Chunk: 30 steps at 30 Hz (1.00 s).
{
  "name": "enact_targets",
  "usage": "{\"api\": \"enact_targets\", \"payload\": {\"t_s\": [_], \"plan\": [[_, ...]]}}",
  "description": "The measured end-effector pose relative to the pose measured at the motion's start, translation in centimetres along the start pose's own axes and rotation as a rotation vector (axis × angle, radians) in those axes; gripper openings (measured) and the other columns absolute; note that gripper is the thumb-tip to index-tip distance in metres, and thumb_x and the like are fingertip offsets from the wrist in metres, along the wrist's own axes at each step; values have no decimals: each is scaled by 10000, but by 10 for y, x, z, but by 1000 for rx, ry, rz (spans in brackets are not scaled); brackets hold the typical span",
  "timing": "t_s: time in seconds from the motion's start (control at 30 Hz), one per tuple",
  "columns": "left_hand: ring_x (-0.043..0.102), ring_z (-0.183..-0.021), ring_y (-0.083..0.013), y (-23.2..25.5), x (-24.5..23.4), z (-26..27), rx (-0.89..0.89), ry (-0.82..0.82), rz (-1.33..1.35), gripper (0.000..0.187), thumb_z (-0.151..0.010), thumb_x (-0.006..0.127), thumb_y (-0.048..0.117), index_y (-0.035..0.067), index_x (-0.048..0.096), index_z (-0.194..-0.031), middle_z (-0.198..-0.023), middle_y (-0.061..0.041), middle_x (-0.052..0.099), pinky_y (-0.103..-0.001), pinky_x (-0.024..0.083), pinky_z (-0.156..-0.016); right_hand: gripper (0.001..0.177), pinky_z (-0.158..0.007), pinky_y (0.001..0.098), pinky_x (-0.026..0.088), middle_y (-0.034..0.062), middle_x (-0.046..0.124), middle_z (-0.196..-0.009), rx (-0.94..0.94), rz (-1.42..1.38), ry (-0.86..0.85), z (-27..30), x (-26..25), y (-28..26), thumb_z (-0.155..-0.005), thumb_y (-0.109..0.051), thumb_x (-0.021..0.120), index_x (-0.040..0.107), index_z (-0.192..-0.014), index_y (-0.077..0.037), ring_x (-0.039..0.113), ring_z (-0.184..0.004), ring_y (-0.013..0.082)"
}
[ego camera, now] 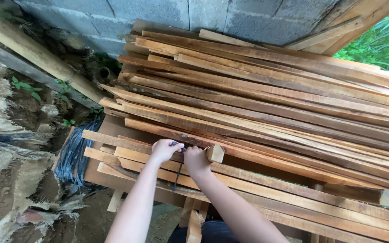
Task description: Tying bundles of thin wooden slats together using plastic strips in a workshop setting.
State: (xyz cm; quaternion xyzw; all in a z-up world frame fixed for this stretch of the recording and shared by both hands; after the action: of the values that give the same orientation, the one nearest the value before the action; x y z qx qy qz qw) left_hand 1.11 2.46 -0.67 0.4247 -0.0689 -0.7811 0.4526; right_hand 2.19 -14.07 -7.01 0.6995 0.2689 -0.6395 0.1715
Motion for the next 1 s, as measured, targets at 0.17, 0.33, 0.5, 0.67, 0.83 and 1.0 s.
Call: {"api": "enact_targets", "payload": {"t_s": [0.17, 0.33, 0.5, 0.67, 0.83, 1.0], "plan": [[726, -1032, -162, 21, -9, -2, -116, 118, -44, 238, -801, 694, 622, 414, 798, -750, -785, 163, 781, -310, 412, -1031, 191, -549, 314, 567, 2, 614, -681, -300, 62, -201, 9, -64, -2, -815, -250, 757, 645, -695, -153, 690, -623, 186], [738, -1052, -166, 35, -18, -10, -189, 151, -80, 173, -806, 748, 542, 385, 821, -804, -783, 156, 785, -339, 446, -1016, 118, -587, 391, 561, 82, 665, -768, -524, 65, -131, 25, -67, 2, -852, -229, 699, 706, -763, -152, 705, -666, 243], [723, -1099, -226, 44, -16, 7, -124, 156, -33, 254, -796, 764, 500, 317, 835, -959, -842, 100, 810, -333, 466, -980, 138, -771, 332, 569, 97, 706, -952, -528, -6, -321, 32, -72, 1, -912, -197, 687, 729, -1001, -100, 727, -907, 291], [718, -1102, -216, 35, -10, 7, 8, 212, -108, 309, -849, 694, 571, 365, 807, -1050, -978, 120, 804, -342, 429, -991, 350, -911, 434, 578, 168, 658, -1075, 167, -707, -407, 6, -91, 8, -1011, -319, 570, 590, -1214, -34, 683, -1092, 372], [734, -1046, -218, 40, 2, 29, 140, 342, -99, 249, -839, 719, 553, 373, 807, -986, -985, 89, 808, -344, 466, -968, 121, -684, 389, 588, 30, 666, -754, 251, -635, 159, -10, -50, -2, -910, -270, 716, 688, -847, -170, 724, -779, 273], [702, -1068, -236, 23, 12, 29, 175, 458, 25, 104, -848, 751, 415, 326, 791, -885, -1016, 94, 772, -406, 537, -961, 292, -648, 247, 546, -42, 710, -587, 723, -1131, -43, -24, -38, 7, -976, -288, 656, 763, -710, -235, 693, -634, 108]]}}
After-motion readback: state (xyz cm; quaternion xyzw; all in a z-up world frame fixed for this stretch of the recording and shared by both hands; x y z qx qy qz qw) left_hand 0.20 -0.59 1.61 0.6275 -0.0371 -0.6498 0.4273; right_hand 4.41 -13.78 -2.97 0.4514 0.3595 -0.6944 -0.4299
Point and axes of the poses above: each hand's wrist, its own z-axis away from the middle knuckle, its own x-axis out of the palm, y = z × x, the point moved 2 cm from there along -z, towards the middle knuckle
